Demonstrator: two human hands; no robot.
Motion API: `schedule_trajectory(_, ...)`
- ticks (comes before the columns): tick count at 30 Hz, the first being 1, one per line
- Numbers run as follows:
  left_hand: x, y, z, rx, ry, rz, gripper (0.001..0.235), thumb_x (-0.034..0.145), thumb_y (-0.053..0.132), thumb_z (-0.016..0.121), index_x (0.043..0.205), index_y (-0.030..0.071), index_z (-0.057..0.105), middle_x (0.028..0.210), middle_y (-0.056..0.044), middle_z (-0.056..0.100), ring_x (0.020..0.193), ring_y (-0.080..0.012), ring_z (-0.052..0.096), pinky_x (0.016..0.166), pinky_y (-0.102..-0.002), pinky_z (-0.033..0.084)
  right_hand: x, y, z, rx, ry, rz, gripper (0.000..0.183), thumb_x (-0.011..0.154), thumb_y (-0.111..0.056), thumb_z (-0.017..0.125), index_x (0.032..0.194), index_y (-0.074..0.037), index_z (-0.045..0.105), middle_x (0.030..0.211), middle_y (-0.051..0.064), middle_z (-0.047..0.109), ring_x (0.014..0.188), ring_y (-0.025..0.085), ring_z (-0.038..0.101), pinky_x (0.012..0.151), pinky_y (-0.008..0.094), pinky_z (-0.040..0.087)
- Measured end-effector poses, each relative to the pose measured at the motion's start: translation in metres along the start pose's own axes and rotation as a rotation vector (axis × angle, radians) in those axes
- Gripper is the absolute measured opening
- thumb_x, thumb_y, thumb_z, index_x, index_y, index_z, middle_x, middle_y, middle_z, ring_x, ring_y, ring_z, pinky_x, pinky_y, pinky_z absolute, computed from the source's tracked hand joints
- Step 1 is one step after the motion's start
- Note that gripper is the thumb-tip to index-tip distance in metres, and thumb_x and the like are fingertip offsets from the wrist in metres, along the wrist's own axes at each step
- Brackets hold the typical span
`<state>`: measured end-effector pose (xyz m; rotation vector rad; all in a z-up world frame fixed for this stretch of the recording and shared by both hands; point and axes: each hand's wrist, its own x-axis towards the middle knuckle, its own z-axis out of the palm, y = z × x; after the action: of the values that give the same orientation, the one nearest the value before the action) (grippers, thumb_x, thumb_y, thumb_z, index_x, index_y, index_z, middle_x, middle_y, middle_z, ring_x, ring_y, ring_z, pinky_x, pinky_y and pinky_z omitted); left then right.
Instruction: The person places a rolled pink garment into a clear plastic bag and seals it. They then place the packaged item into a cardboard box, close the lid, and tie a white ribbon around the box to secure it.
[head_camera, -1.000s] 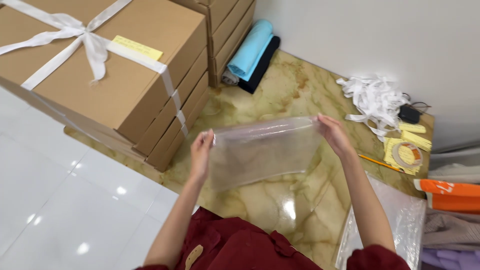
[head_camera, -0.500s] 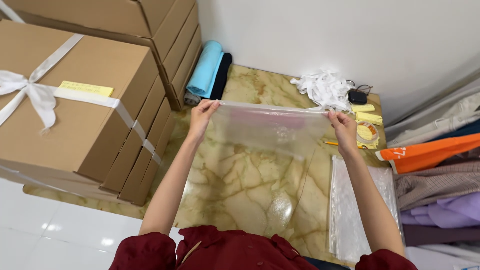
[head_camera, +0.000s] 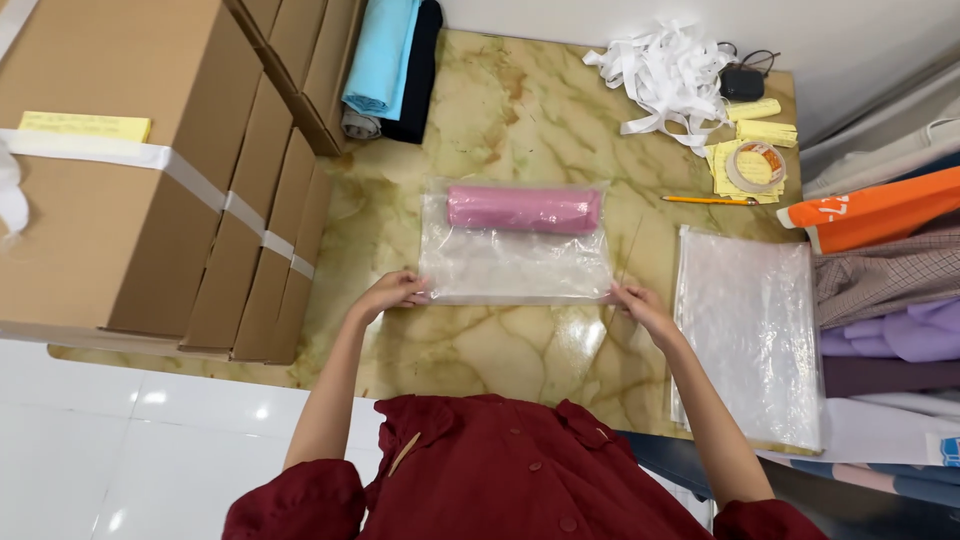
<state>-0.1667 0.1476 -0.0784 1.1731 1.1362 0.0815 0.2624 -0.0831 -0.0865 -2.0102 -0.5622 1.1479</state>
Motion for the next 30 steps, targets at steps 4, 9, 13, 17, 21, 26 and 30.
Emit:
schedule_trajectory(4, 0.071, -0.021, -0.004, -0.022, 0.12, -0.005, 0.067, 0.095, 0.053, 0.067, 0.132, -0.003, 0.06, 0.115, -0.027, 0.069, 0.098, -0.0317, 0.073, 0.083, -0.04, 0.06, 0.029, -0.01, 0.001, -0.03, -0.016, 0.04, 0.061, 0.102, -0.052, 0.061, 0.129, 0.003, 0.062, 0.107, 0.018, 0.066, 0.096, 0.026, 0.065, 0.08, 0.038, 0.056)
schedule_trajectory(9, 0.147, -0.059, 0.001, 0.081, 0.404, 0.107, 0.033, 0.083, 0.038, 0.076, 0.099, 0.009, 0.078, 0.09, -0.012, 0.074, 0.085, -0.0252, 0.074, 0.069, -0.038, 0.058, 0.112, 0.054, 0.015, -0.148, 0.12, -0.088, 0.029, 0.097, -0.038, 0.071, 0.107, -0.01, 0.075, 0.097, 0.011, 0.075, 0.088, 0.023, 0.073, 0.074, 0.035, 0.058)
schedule_trajectory(13, 0.107, -0.07, 0.009, -0.051, 0.298, 0.15, 0.03, 0.086, 0.031, 0.075, 0.105, 0.009, 0.077, 0.095, -0.004, 0.07, 0.087, -0.0155, 0.065, 0.082, -0.033, 0.055, 0.055, 0.049, 0.018, -0.126, 0.134, -0.23, 0.021, 0.097, -0.031, 0.068, 0.093, -0.011, 0.074, 0.102, 0.008, 0.071, 0.097, 0.021, 0.065, 0.084, 0.037, 0.051)
schedule_trajectory(17, 0.068, -0.059, 0.016, -0.058, 0.261, 0.279, 0.015, 0.084, 0.022, 0.076, 0.077, 0.012, 0.067, 0.08, 0.001, 0.06, 0.077, -0.0109, 0.055, 0.072, -0.025, 0.046, 0.018, 0.027, 0.026, -0.06, 0.163, -0.412, 0.016, 0.092, -0.012, 0.067, 0.082, 0.0, 0.062, 0.125, 0.019, 0.065, 0.108, 0.031, 0.062, 0.098, 0.043, 0.047)
schedule_trajectory(21, 0.079, -0.065, 0.018, 0.138, 0.373, 0.236, 0.018, 0.077, 0.021, 0.081, 0.082, 0.012, 0.066, 0.087, -0.001, 0.071, 0.087, -0.0162, 0.068, 0.079, -0.033, 0.054, 0.024, 0.034, 0.034, -0.062, 0.286, -0.434, 0.01, 0.084, -0.008, 0.068, 0.085, -0.002, 0.061, 0.106, 0.012, 0.061, 0.09, 0.022, 0.061, 0.078, 0.034, 0.051)
schedule_trajectory(26, 0.039, -0.016, 0.047, 0.594, 0.584, 0.23, 0.046, 0.078, 0.01, 0.077, 0.113, 0.008, 0.046, 0.116, -0.015, 0.052, 0.114, -0.0379, 0.06, 0.094, -0.051, 0.053, 0.05, 0.045, 0.04, -0.134, 0.329, -0.401, 0.03, 0.082, -0.009, 0.074, 0.106, -0.004, 0.057, 0.104, 0.015, 0.062, 0.097, 0.029, 0.066, 0.083, 0.038, 0.054)
schedule_trajectory(30, 0.012, 0.022, 0.088, 1.018, 0.723, 0.586, 0.047, 0.084, 0.014, 0.077, 0.125, -0.002, 0.059, 0.134, -0.022, 0.051, 0.123, -0.0397, 0.058, 0.097, -0.054, 0.052, 0.051, -0.005, 0.048, -0.097, 0.301, -0.415, 0.062, 0.086, -0.016, 0.073, 0.136, -0.003, 0.039, 0.121, 0.021, 0.06, 0.115, 0.035, 0.061, 0.097, 0.048, 0.049)
